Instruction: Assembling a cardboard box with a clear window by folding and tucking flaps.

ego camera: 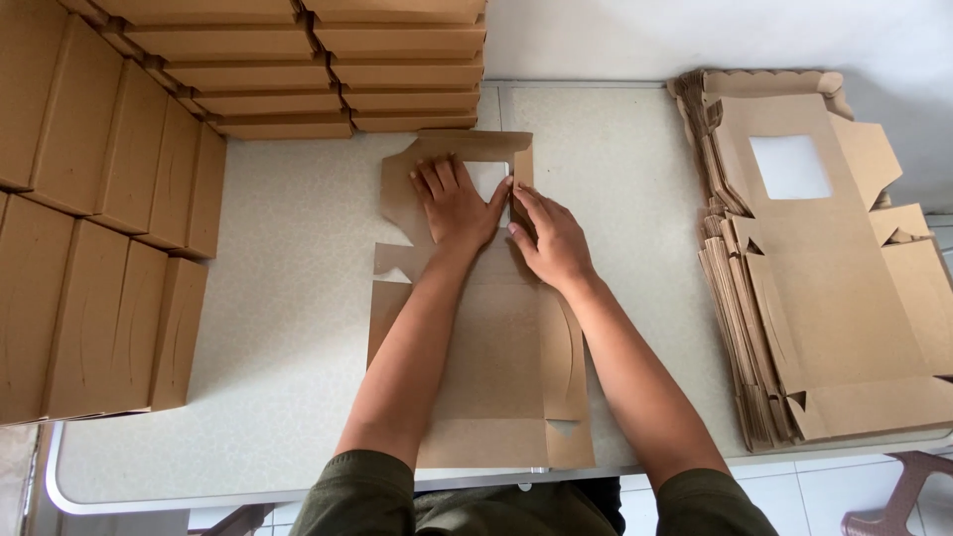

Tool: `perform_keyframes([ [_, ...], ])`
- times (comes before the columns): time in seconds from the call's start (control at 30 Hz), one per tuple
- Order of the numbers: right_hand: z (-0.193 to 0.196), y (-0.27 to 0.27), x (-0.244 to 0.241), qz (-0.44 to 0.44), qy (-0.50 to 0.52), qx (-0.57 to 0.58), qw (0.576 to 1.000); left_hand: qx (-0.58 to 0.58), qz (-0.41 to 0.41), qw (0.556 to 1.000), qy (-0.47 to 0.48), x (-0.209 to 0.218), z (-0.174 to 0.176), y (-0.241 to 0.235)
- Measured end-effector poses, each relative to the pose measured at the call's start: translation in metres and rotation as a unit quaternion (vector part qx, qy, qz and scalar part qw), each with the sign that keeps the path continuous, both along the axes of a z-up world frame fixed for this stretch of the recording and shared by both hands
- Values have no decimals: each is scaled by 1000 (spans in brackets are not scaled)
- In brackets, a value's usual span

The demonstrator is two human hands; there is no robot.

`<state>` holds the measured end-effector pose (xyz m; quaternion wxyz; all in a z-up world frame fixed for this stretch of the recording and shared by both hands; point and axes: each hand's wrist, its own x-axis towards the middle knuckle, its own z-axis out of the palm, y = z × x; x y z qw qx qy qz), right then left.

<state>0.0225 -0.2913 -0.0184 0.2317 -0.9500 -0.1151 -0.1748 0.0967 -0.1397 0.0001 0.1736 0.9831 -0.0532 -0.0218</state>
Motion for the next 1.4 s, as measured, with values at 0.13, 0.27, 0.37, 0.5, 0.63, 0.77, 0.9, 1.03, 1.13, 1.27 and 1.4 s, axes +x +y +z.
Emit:
perform_keyframes([
  [0.13,-20,-10,7,0,13,-27,1000,-52,13,998,-15,6,-4,2],
  [0.27,-28,-15,12,10,15,-22,1000,-42,17,999,4,-2,14,3],
  [0.37,-36,-25,18,0,-10,35,999,-3,26,999,22,0,10,0],
  [0.5,-6,-16,13,-171,81,-7,982,12,29,998,52,0,16,2],
  [0.63,7,-10,19,-204,170,9,964,22,29,997,64,4,18,2],
  [0.77,10,-13,30,-209,262,16,942,26,22,997,69,6,12,2],
  [0.9,10,-13,46,-233,323,-8,917,41,21,997,66,8,9,1],
  [1.03,-1,-14,67,-257,321,-25,911,36,12,997,65,8,10,3],
  [1.13,-2,-13,81,-259,325,-23,909,38,12,997,69,7,12,3],
  [1.27,-5,-10,102,-295,310,-14,904,37,11,997,64,8,10,4],
  [1.4,-1,-7,122,-322,281,9,904,32,8,997,66,9,10,5],
])
